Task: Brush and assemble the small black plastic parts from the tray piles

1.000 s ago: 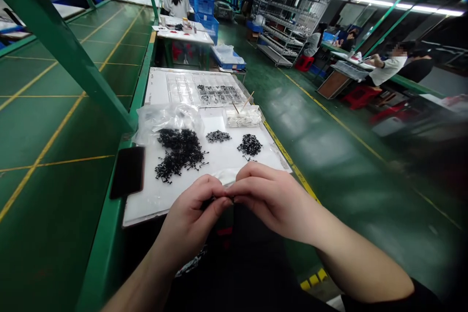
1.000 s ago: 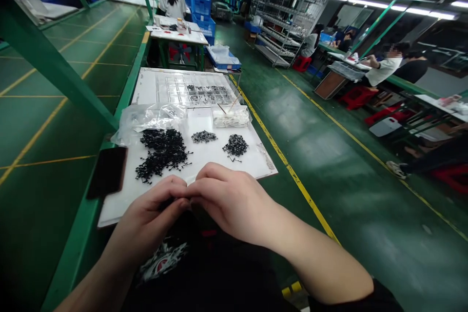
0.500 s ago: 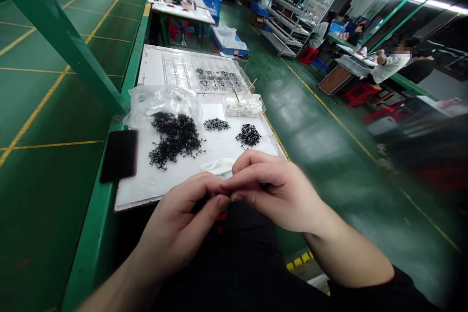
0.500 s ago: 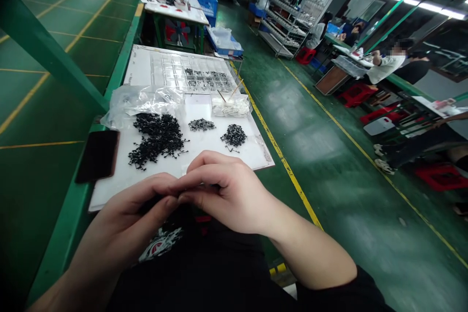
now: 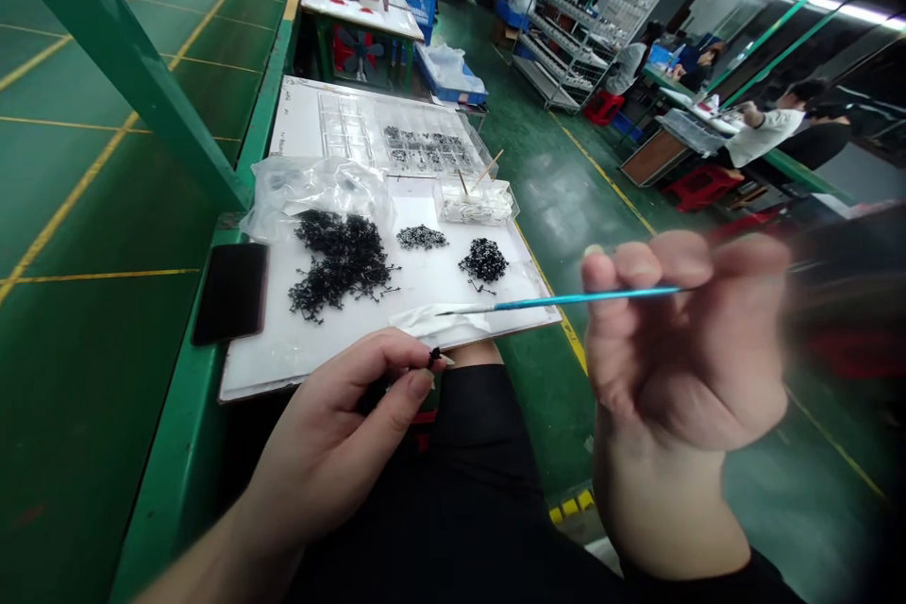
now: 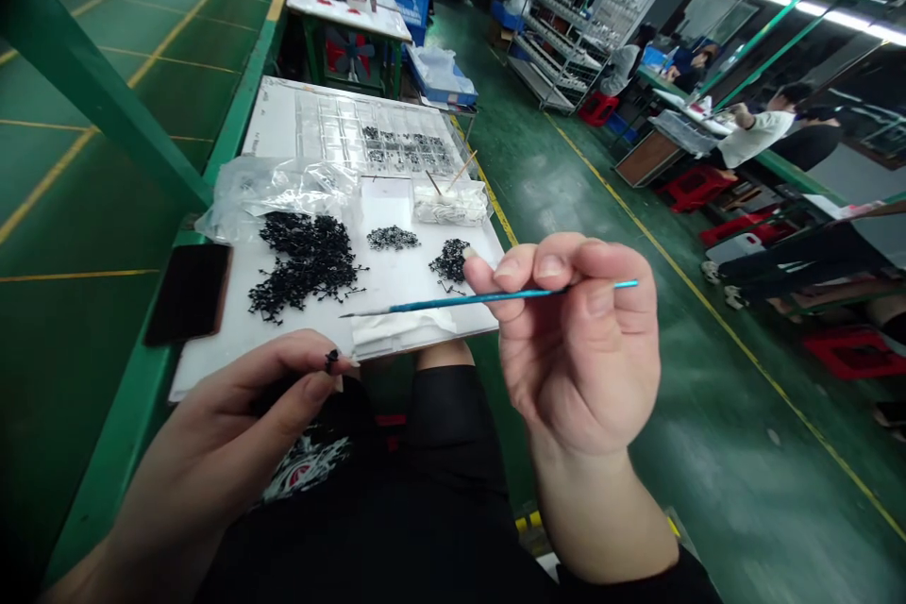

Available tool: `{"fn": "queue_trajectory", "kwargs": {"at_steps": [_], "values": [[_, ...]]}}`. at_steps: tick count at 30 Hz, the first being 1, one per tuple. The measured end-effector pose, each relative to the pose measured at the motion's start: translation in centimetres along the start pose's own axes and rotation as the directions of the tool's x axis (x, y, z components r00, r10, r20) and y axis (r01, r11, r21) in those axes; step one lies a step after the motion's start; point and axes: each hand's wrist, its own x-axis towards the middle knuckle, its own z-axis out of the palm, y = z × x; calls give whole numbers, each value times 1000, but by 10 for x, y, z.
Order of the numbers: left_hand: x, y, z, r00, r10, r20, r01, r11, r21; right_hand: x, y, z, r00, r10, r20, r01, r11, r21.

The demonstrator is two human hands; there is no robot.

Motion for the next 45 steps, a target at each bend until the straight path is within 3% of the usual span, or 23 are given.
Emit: {"fn": "queue_trajectory", "kwargs": {"at_steps": [5,12,16,20,25,31,39,45], "values": [[-1,2,2,999,-29,-32,28,998,-52,-2,-6,2,995,21,-101,-20,1000,15],[-2,5,7,996,-63,-69,51,986,-160,-7,-9,5,998,45,-39,-41,995,91],[-4,8,9,994,-63,-89,39,968,-250,-10,-7,3,991,84,-105,-79,996,51],[-5,9,7,993,-31,-114,7,980,-200,-9,-5,1,983,88,-163,-93,995,-23],[-5,10,4,995,-10,-99,-2,993,-118,-10,-6,1,993,57,-105,-64,995,-71],[-6,12,5,995,23,-98,-32,995,-92,-14,-9,2,989,71,-126,-70,997,6],[-7,8,-2,979,188,-73,-184,981,53,-17,-7,0,990,124,-73,-118,989,85],[-6,9,1,977,185,-103,-181,983,41,-20,-3,3,987,151,-60,-142,980,142]]}}
